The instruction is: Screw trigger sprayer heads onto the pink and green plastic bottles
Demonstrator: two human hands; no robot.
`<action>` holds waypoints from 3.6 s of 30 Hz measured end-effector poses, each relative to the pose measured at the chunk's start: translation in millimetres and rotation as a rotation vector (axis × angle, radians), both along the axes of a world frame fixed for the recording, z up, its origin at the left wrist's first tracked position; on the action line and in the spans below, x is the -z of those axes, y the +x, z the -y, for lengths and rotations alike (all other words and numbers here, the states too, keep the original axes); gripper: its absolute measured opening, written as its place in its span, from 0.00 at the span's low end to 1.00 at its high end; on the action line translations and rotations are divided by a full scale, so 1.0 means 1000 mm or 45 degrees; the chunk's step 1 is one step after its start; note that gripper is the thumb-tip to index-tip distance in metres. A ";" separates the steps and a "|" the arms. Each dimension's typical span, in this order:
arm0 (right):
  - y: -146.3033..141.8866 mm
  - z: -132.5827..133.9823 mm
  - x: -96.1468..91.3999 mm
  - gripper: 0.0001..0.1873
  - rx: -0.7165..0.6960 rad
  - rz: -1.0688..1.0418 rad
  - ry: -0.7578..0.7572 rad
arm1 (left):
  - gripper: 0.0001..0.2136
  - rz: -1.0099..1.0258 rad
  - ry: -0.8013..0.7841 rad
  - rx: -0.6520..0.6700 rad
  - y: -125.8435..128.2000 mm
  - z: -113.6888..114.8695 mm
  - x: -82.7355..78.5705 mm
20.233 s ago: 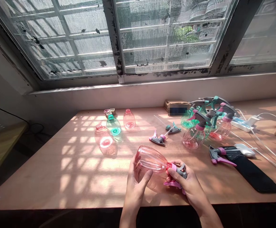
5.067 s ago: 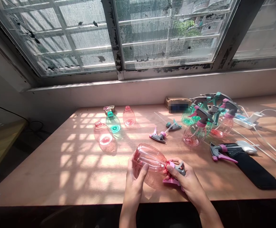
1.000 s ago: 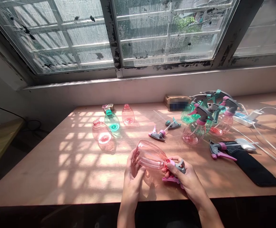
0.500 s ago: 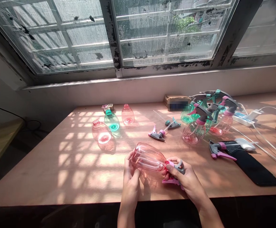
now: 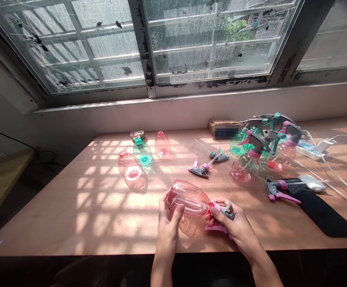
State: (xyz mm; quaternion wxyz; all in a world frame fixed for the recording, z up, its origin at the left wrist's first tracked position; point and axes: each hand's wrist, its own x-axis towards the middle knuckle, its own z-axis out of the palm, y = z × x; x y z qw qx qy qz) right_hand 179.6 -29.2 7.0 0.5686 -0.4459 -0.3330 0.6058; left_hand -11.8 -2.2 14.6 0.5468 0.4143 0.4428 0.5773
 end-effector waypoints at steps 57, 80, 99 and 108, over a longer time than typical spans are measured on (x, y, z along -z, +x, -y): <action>-0.001 -0.001 0.001 0.24 0.012 -0.015 -0.028 | 0.29 -0.013 0.046 0.037 0.001 0.000 -0.004; 0.001 -0.002 0.003 0.27 0.051 -0.033 -0.045 | 0.26 0.038 0.053 0.010 0.003 0.001 -0.003; 0.002 -0.002 -0.003 0.29 0.038 0.011 0.002 | 0.32 0.023 0.072 0.041 -0.001 -0.007 0.015; -0.001 -0.002 0.001 0.26 0.018 -0.047 -0.048 | 0.34 0.008 0.062 0.002 0.004 0.001 -0.002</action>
